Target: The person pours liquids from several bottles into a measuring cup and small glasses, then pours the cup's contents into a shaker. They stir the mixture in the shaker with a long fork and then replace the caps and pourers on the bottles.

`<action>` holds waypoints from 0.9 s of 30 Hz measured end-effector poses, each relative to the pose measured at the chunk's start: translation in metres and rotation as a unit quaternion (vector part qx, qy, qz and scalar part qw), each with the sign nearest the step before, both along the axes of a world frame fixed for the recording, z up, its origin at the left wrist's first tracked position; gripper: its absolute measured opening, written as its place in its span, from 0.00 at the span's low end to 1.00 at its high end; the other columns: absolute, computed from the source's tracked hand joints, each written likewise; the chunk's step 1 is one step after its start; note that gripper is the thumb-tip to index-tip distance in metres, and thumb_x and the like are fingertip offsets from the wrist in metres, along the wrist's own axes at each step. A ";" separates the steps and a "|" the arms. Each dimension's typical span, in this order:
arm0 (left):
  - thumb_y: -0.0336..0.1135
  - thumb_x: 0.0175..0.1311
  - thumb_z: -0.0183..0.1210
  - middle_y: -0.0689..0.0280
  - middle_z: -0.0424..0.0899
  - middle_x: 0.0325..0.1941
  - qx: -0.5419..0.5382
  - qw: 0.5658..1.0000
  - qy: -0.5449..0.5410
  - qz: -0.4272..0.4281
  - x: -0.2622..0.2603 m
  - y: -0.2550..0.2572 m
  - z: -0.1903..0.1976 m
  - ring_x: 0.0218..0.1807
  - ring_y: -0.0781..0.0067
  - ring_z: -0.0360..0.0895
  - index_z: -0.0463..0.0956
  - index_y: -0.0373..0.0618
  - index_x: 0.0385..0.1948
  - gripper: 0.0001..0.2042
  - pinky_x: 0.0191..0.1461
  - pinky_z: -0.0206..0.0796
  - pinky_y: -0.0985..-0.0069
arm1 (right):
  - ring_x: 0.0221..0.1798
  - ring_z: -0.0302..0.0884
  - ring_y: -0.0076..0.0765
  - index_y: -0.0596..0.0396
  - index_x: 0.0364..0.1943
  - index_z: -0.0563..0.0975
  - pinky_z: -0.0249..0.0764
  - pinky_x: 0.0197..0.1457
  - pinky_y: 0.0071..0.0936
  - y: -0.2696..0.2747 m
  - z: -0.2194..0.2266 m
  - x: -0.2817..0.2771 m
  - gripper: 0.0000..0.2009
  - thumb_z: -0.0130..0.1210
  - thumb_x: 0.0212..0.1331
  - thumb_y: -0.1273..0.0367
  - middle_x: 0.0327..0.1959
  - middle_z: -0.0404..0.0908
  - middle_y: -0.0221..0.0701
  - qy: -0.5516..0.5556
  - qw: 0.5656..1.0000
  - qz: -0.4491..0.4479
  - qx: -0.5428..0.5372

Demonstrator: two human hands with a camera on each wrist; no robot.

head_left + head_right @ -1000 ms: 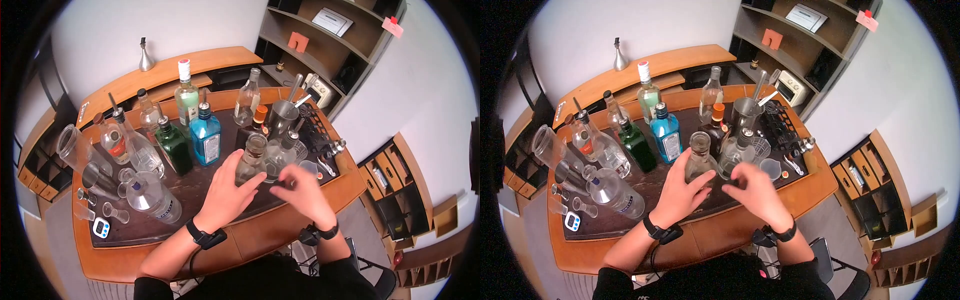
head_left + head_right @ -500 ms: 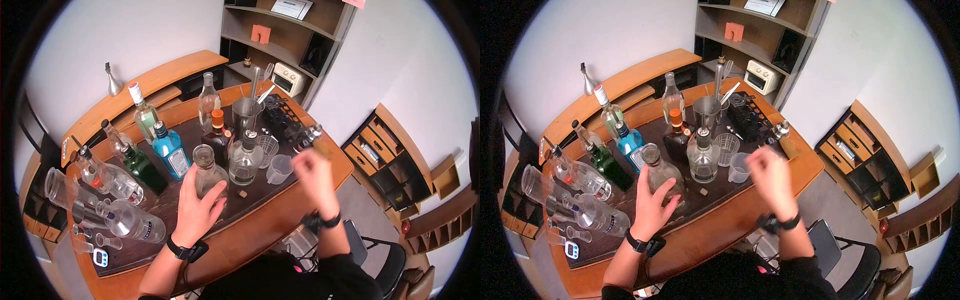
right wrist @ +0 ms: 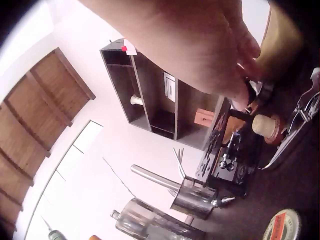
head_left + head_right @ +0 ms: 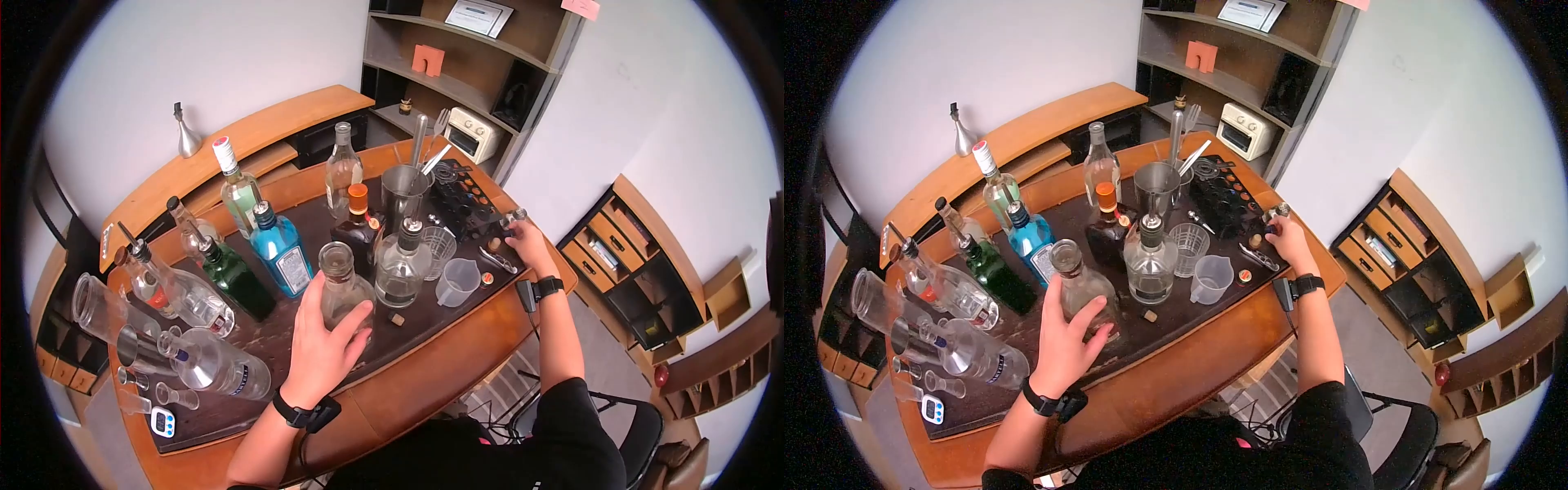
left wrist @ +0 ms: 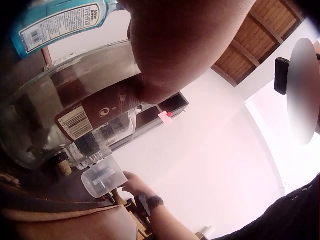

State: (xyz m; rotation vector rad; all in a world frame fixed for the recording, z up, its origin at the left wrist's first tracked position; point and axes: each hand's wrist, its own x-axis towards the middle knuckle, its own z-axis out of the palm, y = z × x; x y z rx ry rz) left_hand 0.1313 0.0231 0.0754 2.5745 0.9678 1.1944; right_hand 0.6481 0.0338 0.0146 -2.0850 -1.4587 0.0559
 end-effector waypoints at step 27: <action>0.31 0.51 0.72 0.43 0.58 0.73 -0.011 1.000 -0.003 -0.009 0.000 0.001 0.002 0.71 0.36 0.63 0.79 0.62 0.57 0.27 0.69 0.64 0.51 | 0.45 0.81 0.33 0.54 0.45 0.76 0.77 0.50 0.29 -0.050 0.091 -0.148 0.12 0.62 0.59 0.80 0.49 0.80 0.34 0.542 0.752 0.336 0.167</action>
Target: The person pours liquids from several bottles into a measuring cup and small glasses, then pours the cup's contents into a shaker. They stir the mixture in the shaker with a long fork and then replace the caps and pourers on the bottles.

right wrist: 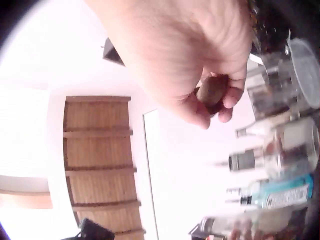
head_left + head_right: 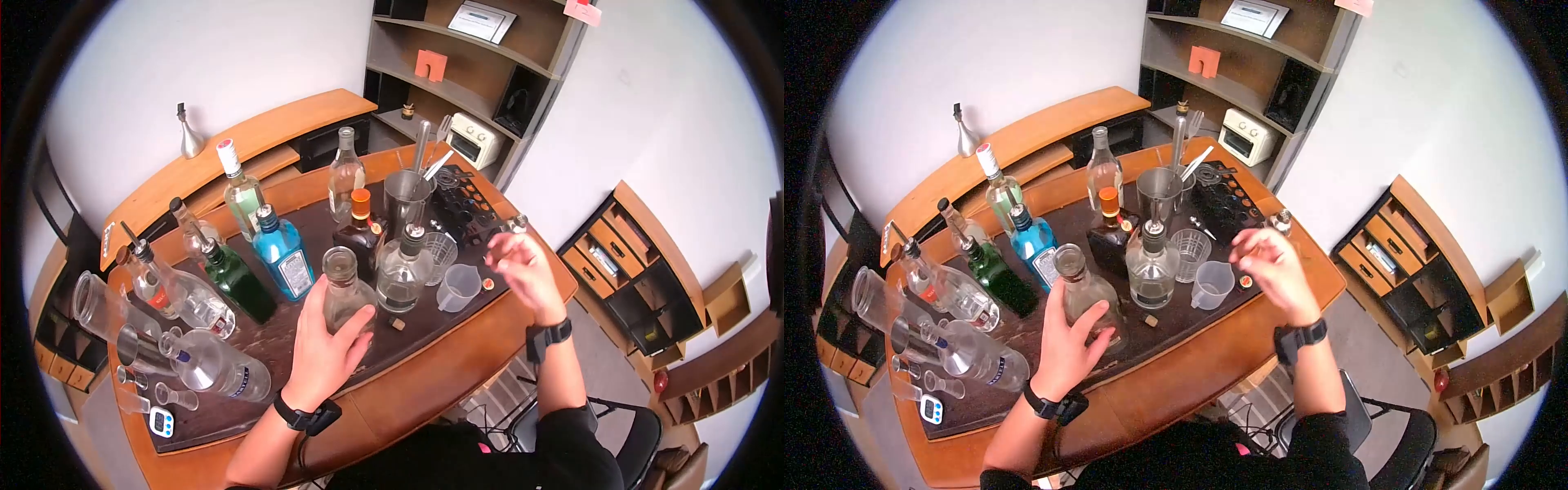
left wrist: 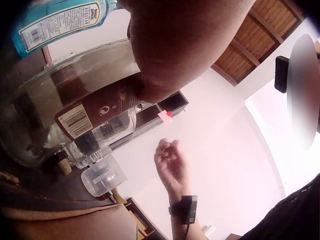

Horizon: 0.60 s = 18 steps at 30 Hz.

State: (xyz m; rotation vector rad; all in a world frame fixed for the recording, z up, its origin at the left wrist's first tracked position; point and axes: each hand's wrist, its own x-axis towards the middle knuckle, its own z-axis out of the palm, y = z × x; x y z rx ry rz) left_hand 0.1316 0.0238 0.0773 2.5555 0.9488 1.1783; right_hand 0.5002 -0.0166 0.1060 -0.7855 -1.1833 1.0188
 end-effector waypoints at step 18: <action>0.32 0.49 0.74 0.40 0.56 0.74 0.029 0.999 0.004 -0.020 -0.003 0.004 0.000 0.72 0.32 0.61 0.76 0.59 0.59 0.30 0.70 0.63 0.51 | 0.48 0.79 0.28 0.56 0.60 0.74 0.75 0.53 0.24 0.000 0.008 -0.156 0.18 0.57 0.66 0.78 0.45 0.77 0.32 -0.236 0.971 -0.028 0.026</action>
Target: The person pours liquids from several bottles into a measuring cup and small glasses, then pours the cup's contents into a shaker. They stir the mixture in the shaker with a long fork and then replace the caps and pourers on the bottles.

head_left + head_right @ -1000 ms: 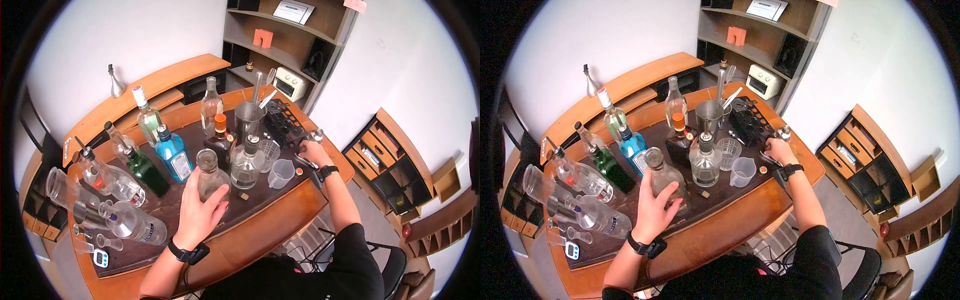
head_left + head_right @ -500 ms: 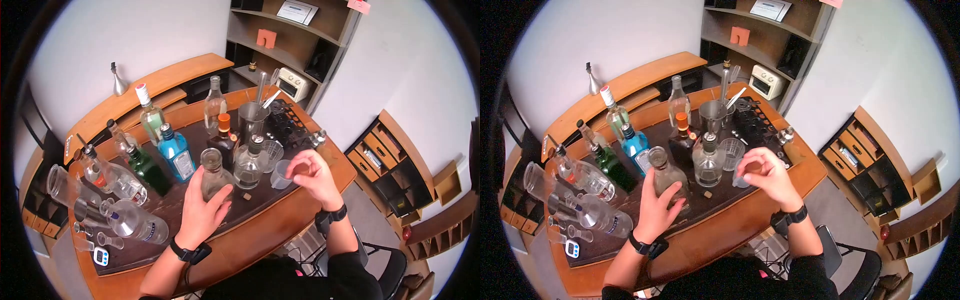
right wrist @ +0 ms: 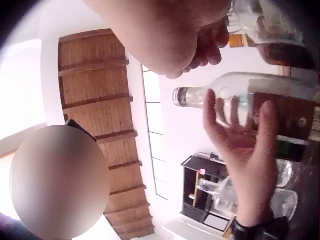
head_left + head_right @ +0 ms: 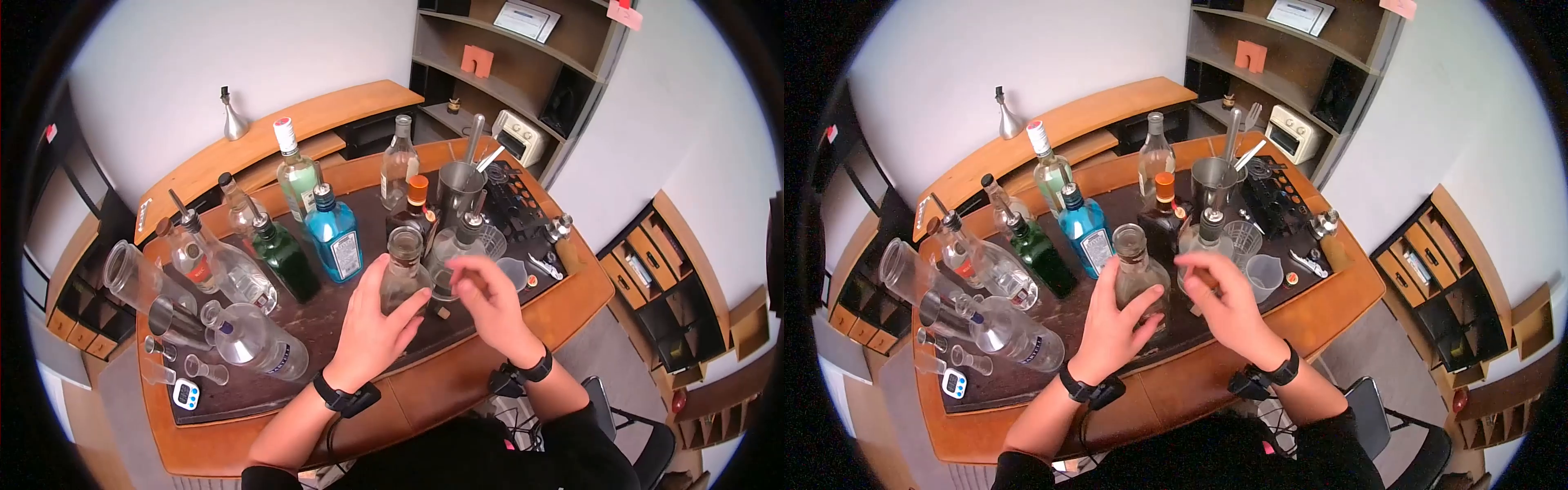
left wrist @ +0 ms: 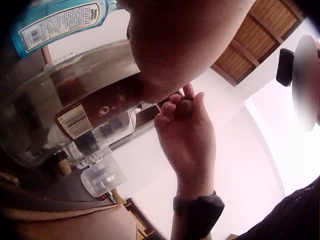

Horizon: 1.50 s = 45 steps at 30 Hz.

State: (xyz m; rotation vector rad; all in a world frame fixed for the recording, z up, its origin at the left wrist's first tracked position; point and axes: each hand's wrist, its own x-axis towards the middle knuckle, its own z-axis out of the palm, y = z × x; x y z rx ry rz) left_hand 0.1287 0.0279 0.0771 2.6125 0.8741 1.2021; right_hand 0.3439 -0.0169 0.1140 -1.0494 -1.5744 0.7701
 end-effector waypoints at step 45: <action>0.29 0.52 0.69 0.45 0.62 0.70 -0.010 0.999 -0.033 -0.017 -0.004 0.000 0.006 0.71 0.40 0.65 0.78 0.61 0.59 0.28 0.66 0.65 0.53 | 0.58 0.76 0.27 0.59 0.63 0.71 0.72 0.62 0.25 0.019 0.047 0.025 0.22 0.58 0.65 0.78 0.59 0.79 0.35 0.073 0.995 -0.045 0.056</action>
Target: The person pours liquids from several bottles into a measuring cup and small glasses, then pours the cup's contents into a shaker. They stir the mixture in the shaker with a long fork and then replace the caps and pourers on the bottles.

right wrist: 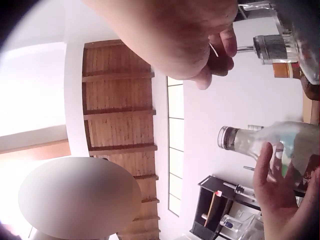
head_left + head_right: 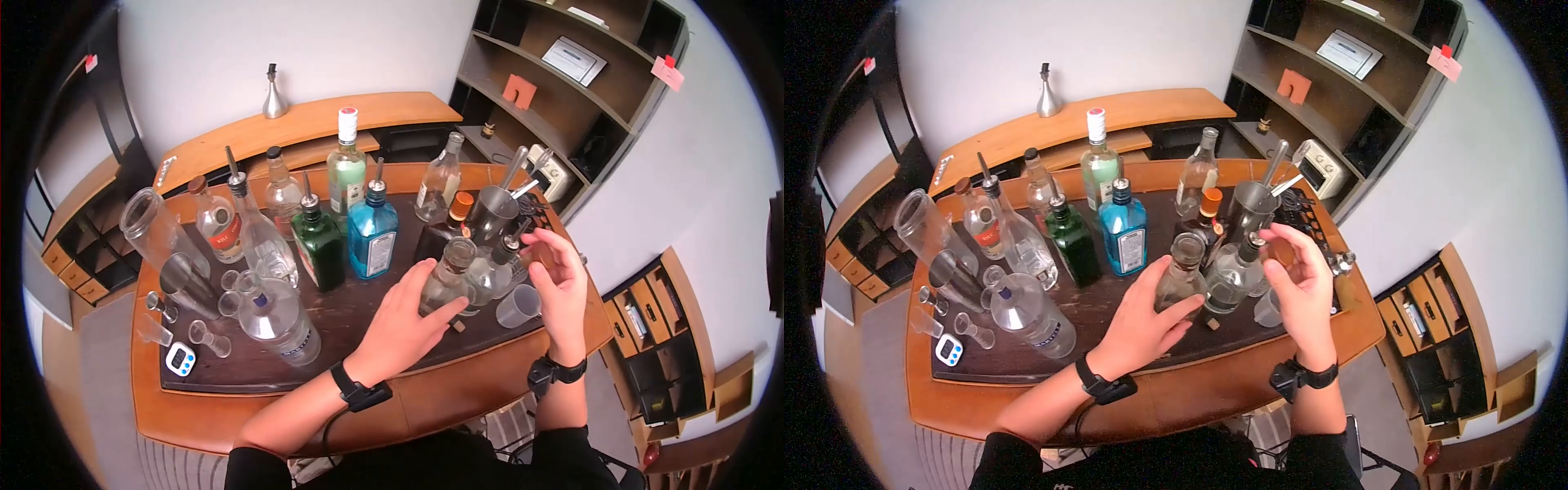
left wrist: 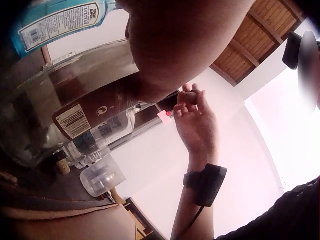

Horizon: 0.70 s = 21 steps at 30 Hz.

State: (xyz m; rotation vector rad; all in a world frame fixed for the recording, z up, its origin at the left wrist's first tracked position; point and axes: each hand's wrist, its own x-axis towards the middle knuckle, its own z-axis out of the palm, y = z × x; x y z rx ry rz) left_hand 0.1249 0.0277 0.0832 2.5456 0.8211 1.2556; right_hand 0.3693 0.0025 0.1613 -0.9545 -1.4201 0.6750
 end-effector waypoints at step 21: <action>0.29 0.57 0.63 0.46 0.61 0.72 0.023 0.999 -0.034 0.015 0.003 0.000 -0.007 0.72 0.42 0.62 0.76 0.59 0.62 0.27 0.71 0.62 0.55 | 0.60 0.79 0.39 0.56 0.54 0.65 0.71 0.66 0.34 -0.003 0.038 -0.101 0.29 0.68 0.49 0.84 0.59 0.79 0.46 -0.057 0.989 0.121 0.059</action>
